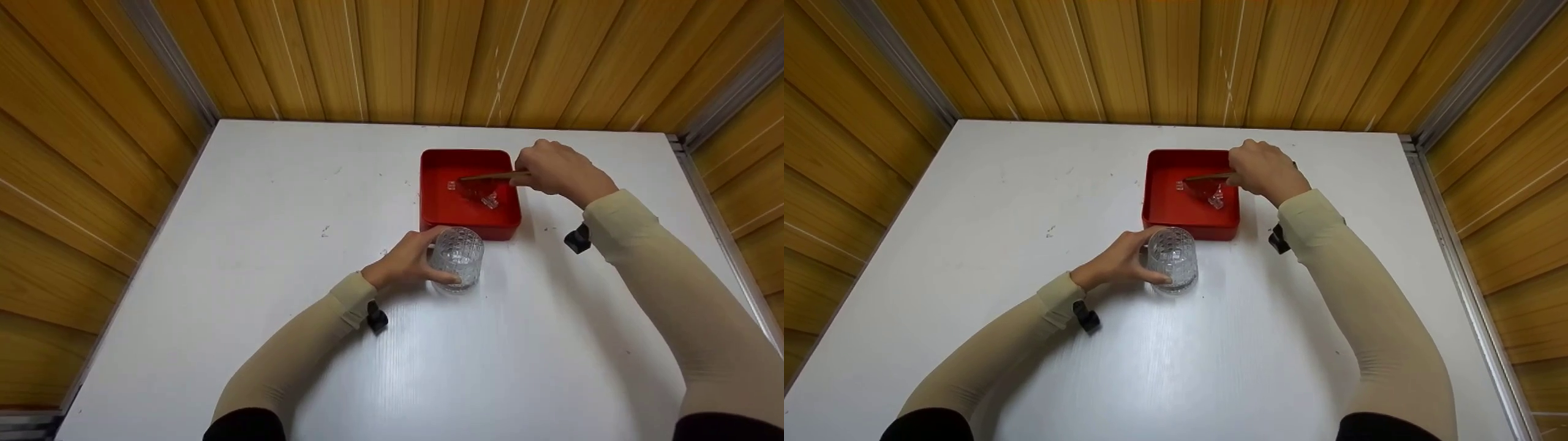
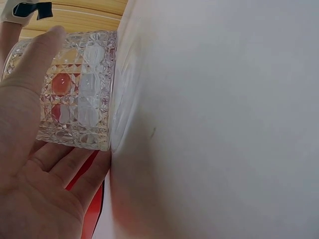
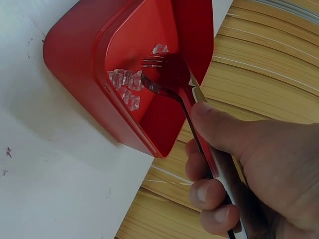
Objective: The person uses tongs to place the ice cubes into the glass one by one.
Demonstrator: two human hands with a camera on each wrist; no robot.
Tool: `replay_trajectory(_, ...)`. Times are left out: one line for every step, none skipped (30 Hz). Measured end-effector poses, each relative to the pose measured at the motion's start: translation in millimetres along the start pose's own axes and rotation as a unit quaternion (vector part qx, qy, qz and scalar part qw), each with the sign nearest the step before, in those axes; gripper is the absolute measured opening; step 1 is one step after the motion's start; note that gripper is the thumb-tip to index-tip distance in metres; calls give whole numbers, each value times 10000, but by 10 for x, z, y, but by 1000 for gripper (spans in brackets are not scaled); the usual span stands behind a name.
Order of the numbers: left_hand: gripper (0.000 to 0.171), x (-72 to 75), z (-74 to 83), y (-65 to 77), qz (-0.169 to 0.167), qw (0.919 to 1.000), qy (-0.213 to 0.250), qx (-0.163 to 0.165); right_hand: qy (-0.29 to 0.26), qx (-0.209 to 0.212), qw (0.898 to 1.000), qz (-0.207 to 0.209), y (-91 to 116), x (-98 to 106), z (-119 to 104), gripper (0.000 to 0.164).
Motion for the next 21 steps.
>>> replay_trajectory(85, -2, -1, 2, -14, 10000, 7, 7, -8, 2, 10000, -7, 10, -4, 4, 18)
replay_trajectory(85, -2, -1, 4, -24, 10000, 10, 9, -18, 9, 10000, -2, 21, -8, 7, 17)
replay_trajectory(85, -3, -2, 6, -27, 10000, 15, 10, -25, 5, 10000, 0, 33, -12, 11, 17)
replay_trajectory(85, -4, -4, 7, -28, 10000, 10, 10, -37, 5, 10000, 10, 45, -15, 14, 17)
replay_trajectory(86, -5, -6, 9, -32, 10000, 0, 21, -42, 19, 10000, 20, 57, -18, 13, 16)
replay_trajectory(86, -3, -7, 13, -36, 10000, -22, 41, -54, 49, 10000, 36, 69, -20, 10, 15)
replay_trajectory(86, -5, -11, 14, -36, 10000, -37, 54, -66, 71, 9999, 50, 81, -20, 9, 13)
replay_trajectory(86, -5, -12, 15, -32, 10000, -41, 59, -73, 100, 9999, 69, 95, -20, 8, 13)
replay_trajectory(85, -8, -15, 16, -33, 10000, -46, 72, -72, 128, 9999, 90, 110, -20, 7, 12)
replay_trajectory(85, -8, -16, 17, -34, 10000, -44, 81, -76, 165, 9998, 115, 124, -20, 4, 11)
replay_trajectory(85, -8, -15, 19, -31, 10000, -36, 86, -72, 208, 9997, 145, 139, -19, -1, 11)
replay_trajectory(85, -9, -16, 20, -25, 10000, -17, 89, -74, 230, 9995, 178, 156, -20, -4, 10)
replay_trajectory(85, -11, -18, 21, -26, 10000, 7, 95, -81, 239, 9995, 199, 173, -22, -7, 10)
replay_trajectory(85, -12, -17, 22, -20, 9999, 40, 95, -93, 256, 9994, 232, 190, -25, -10, 9)
replay_trajectory(85, -12, -18, 22, -23, 9999, 51, 97, -110, 267, 9992, 262, 207, -28, -13, 9)
replay_trajectory(85, -12, -17, 22, -24, 9999, 66, 95, -118, 287, 9991, 294, 225, -30, -20, 9)
replay_trajectory(85, -11, -19, 20, -23, 9999, 76, 93, -140, 299, 9989, 328, 242, -34, -24, 9)
replay_trajectory(85, -10, -20, 18, -23, 9999, 95, 95, -152, 314, 9987, 375, 260, -37, -28, 9)
replay_trajectory(85, -8, -19, 18, -23, 9999, 113, 95, -168, 338, 9984, 423, 276, -40, -31, 9)
replay_trajectory(85, -5, -18, 15, -18, 9999, 127, 80, -170, 380, 9980, 485, 291, -41, -36, 9)
replay_trajectory(85, -1, -18, 14, -13, 9999, 113, 63, -137, 444, 9973, 563, 306, -39, -44, 9)
Point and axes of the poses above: each hand's wrist, its own y-axis away from the middle knuckle, its own x-axis out of the back of the hand, z = x × y, the point moved 3 cm from there along -y, towards the middle knuckle, and after that the axes turned 7 degrees about -z, right-handed, at the moved point
